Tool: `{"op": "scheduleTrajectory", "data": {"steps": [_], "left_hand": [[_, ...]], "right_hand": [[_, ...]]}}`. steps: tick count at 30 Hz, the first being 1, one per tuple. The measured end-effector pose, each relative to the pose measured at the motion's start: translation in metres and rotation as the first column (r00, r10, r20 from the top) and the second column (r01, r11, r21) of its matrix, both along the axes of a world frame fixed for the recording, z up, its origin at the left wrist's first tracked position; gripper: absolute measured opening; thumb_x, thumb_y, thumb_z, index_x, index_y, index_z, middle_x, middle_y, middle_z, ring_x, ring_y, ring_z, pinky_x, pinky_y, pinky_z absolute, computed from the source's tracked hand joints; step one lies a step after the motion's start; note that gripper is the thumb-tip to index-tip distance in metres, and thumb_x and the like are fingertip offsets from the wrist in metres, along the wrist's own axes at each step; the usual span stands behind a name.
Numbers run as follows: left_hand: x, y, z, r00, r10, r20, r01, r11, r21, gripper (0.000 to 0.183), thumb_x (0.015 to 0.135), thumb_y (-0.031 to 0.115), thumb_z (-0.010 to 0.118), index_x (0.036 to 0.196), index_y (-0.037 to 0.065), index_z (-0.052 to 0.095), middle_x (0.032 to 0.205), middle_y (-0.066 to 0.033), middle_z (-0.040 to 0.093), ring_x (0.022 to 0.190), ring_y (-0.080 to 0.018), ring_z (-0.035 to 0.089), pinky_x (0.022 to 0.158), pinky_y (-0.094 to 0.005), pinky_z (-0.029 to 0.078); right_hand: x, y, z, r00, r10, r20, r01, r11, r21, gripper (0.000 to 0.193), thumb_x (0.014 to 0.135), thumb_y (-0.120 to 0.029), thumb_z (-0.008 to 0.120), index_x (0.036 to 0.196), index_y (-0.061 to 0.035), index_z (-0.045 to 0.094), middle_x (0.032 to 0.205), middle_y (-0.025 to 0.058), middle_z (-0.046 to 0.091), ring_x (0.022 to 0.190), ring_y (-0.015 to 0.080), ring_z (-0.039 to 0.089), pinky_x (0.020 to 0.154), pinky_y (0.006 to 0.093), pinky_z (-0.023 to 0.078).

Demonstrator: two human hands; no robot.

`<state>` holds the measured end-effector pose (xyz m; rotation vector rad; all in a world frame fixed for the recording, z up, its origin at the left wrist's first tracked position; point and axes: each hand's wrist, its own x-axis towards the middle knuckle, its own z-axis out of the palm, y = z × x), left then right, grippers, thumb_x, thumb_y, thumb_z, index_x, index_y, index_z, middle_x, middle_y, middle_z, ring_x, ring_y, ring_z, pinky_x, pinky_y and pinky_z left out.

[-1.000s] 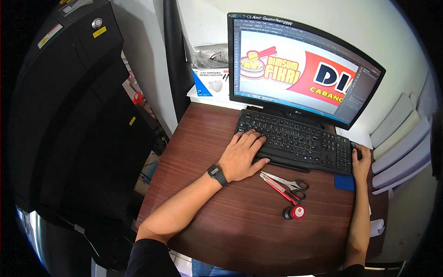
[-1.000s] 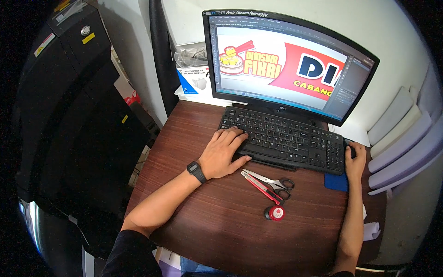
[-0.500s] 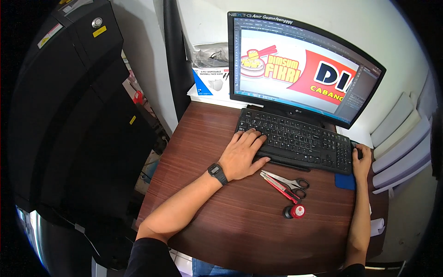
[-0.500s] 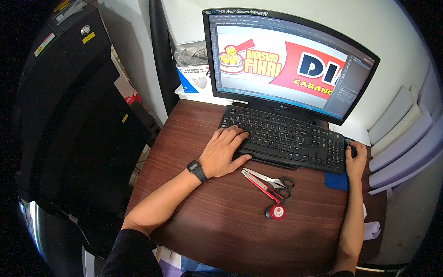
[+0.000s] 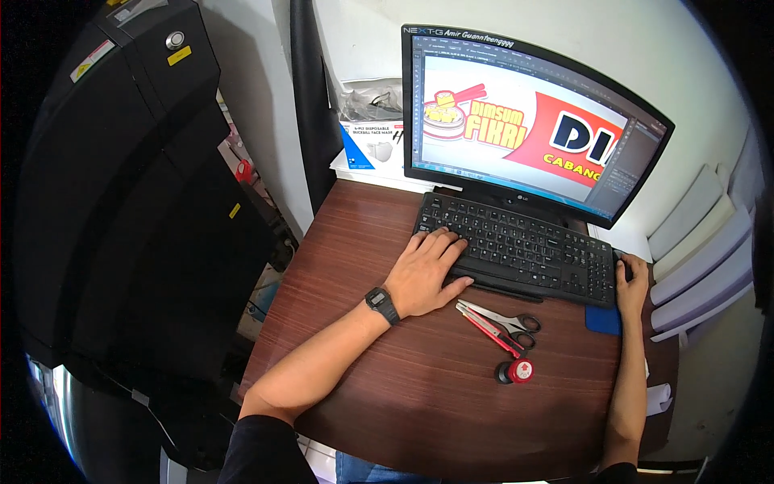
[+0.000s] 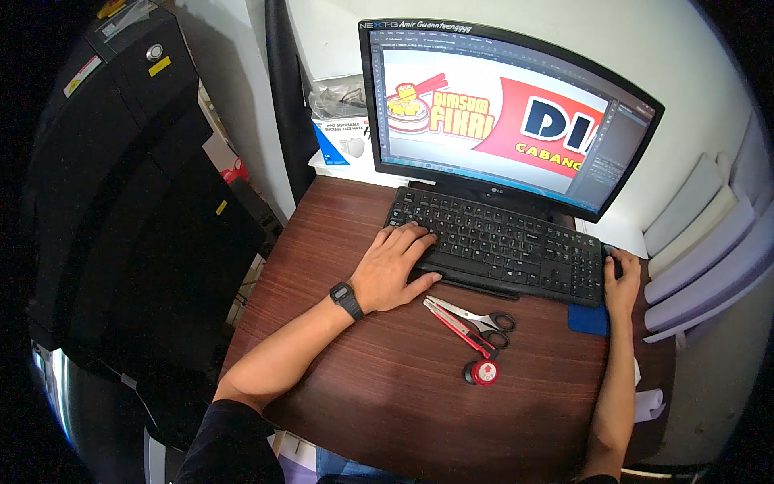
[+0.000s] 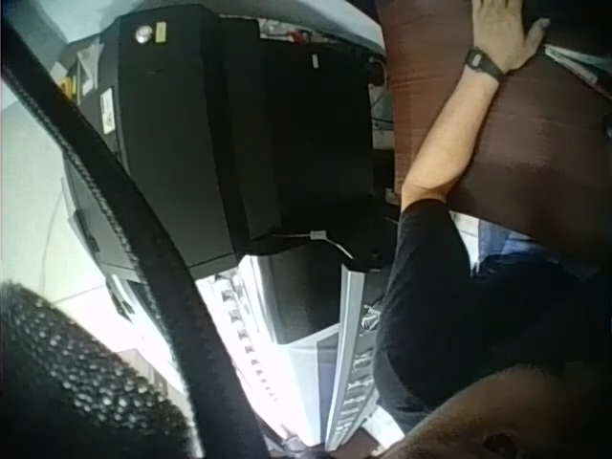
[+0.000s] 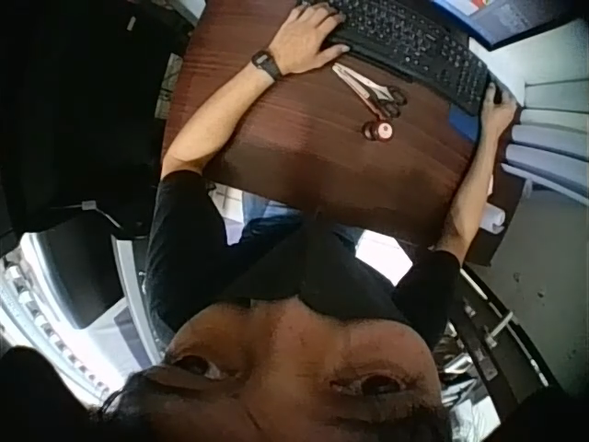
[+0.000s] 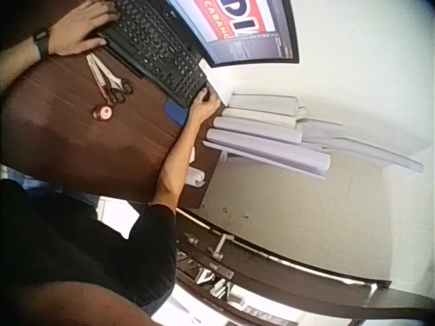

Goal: Designing a logo for 'Dimsum Fikri' using graphic design software on a computer.

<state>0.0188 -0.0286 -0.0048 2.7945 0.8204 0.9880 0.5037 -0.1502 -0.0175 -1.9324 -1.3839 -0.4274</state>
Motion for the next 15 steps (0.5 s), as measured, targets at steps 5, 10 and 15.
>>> {"op": "scheduleTrajectory", "data": {"steps": [5,10,15], "left_hand": [[0.0008,0.0009,-0.0013,1.000,-0.003,0.002,0.003,1.000,0.001,0.062,0.093,0.040,0.069,0.138,0.000,0.055,0.137,-0.0187,0.054,0.134,-0.0352,0.048,0.113,-0.0476,0.035],[0.0000,-0.0001,0.0003,1.000,-0.009,-0.001,0.009,1.000,-0.008,0.061,0.093,0.040,0.069,0.137,-0.001,0.056,0.135,-0.0189,0.055,0.134,-0.0351,0.048,0.113,-0.0473,0.035],[-0.0001,0.0008,-0.0038,1.000,0.002,0.002,-0.002,1.000,-0.002,0.062,0.093,0.040,0.069,0.138,0.001,0.055,0.136,-0.0181,0.055,0.134,-0.0343,0.048,0.114,-0.0476,0.035]], "right_hand": [[0.0033,-0.0011,-0.0003,1.000,0.005,0.024,-0.005,1.000,-0.003,0.026,0.098,-0.021,0.068,0.116,-0.0027,0.073,0.121,0.0166,0.066,0.117,0.0333,0.061,0.104,0.0418,0.047],[-0.0021,-0.0003,0.0019,1.000,0.012,0.019,-0.011,1.000,-0.016,0.028,0.099,-0.022,0.067,0.119,-0.0028,0.073,0.122,0.0169,0.066,0.118,0.0335,0.062,0.104,0.0411,0.047],[-0.0031,0.0001,0.0015,1.000,0.023,-0.002,-0.023,1.000,-0.005,0.029,0.099,-0.021,0.067,0.120,-0.0022,0.072,0.123,0.0172,0.067,0.118,0.0333,0.062,0.105,0.0405,0.046]]}}
